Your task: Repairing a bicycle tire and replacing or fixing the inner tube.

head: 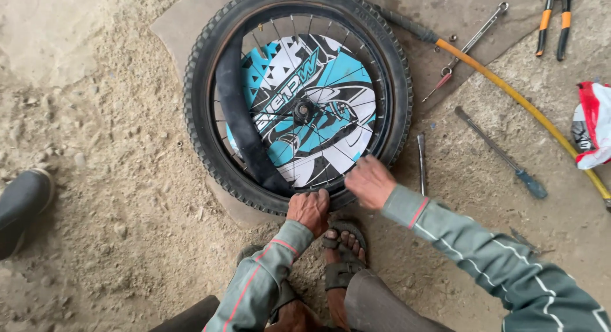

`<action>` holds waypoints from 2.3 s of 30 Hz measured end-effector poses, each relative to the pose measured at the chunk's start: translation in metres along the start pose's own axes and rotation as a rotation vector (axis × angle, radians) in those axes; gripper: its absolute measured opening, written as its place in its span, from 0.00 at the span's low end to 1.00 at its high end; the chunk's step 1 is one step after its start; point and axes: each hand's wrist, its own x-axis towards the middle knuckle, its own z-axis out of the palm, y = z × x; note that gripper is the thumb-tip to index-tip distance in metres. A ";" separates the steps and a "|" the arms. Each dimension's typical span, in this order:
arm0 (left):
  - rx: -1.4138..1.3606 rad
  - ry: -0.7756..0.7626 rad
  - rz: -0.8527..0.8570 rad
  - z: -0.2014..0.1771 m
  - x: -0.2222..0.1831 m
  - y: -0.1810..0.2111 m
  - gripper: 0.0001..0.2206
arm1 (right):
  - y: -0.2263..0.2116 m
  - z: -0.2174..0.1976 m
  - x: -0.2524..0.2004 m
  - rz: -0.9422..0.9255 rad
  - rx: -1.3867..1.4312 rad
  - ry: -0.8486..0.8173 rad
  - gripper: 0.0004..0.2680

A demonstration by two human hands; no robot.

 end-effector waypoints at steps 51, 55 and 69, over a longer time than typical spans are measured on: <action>0.200 0.299 0.147 -0.022 0.019 -0.008 0.21 | -0.019 -0.030 -0.015 0.164 0.360 0.552 0.13; 0.137 0.354 0.145 -0.025 0.007 -0.006 0.18 | -0.019 -0.022 -0.011 0.133 0.339 0.535 0.11; 0.169 -0.019 0.094 -0.009 -0.001 0.000 0.29 | -0.021 -0.035 -0.012 0.029 0.202 0.011 0.26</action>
